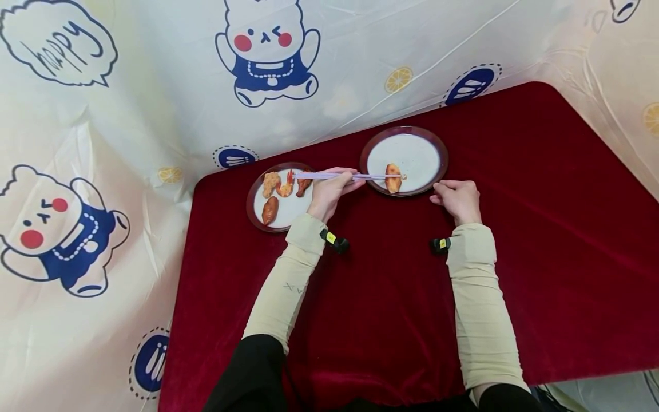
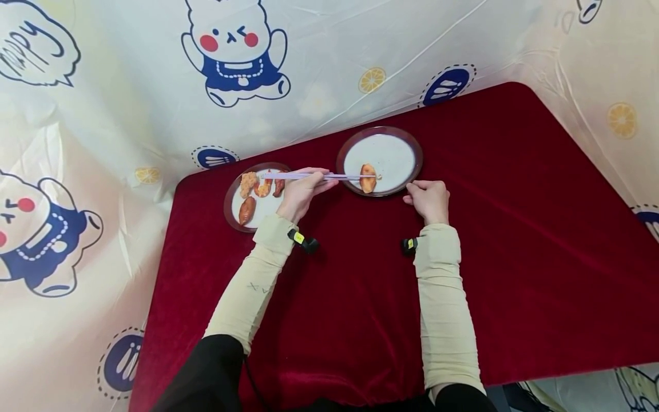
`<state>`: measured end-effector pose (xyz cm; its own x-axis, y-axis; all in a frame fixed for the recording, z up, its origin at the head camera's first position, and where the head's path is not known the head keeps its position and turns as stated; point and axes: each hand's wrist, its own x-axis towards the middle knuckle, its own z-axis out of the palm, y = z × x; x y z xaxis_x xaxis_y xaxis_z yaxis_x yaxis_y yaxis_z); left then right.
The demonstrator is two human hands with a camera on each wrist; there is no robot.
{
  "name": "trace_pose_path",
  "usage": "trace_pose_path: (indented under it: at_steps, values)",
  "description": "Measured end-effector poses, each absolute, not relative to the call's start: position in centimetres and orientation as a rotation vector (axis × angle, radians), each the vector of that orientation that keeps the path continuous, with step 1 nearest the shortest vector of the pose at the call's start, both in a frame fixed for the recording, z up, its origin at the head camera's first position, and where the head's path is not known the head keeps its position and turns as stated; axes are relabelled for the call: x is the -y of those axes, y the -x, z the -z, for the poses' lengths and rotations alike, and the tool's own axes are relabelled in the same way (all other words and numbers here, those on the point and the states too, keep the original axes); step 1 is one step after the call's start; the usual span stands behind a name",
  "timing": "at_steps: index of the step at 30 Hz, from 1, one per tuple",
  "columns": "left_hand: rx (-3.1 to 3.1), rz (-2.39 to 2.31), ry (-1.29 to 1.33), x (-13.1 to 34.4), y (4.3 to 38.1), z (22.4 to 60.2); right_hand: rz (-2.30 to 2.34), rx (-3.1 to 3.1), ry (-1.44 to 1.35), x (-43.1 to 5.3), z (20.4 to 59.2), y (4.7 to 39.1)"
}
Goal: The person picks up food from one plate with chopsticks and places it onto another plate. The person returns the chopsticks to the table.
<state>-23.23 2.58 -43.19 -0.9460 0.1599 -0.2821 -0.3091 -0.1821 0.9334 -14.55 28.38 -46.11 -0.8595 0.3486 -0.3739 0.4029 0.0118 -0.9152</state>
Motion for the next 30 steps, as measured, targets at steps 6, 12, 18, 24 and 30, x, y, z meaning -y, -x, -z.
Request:
trace_pose_path:
  at_steps: [6, 12, 18, 24, 30]
  values:
    - [-1.707, -2.267, 0.301, -2.4, 23.4, 43.6, 2.017, -2.193, -0.811, -28.3, 46.0, 14.5]
    - [-1.572, -2.409, 0.406, -1.9, 23.3, 45.0, 2.027, -2.202, -0.815, -28.3, 46.0, 14.5]
    - [-1.520, -2.445, 0.410, -1.6, 22.8, 46.4, 2.021, -2.209, -0.812, -28.4, 46.1, 14.5]
    - [-1.471, -2.508, 0.390, -1.4, 22.5, 47.0, 2.044, -2.194, -0.830, -28.3, 46.0, 14.6]
    - [-1.419, -2.567, 0.398, -1.3, 22.3, 47.3, 2.070, -2.173, -0.829, -28.3, 46.1, 14.6]
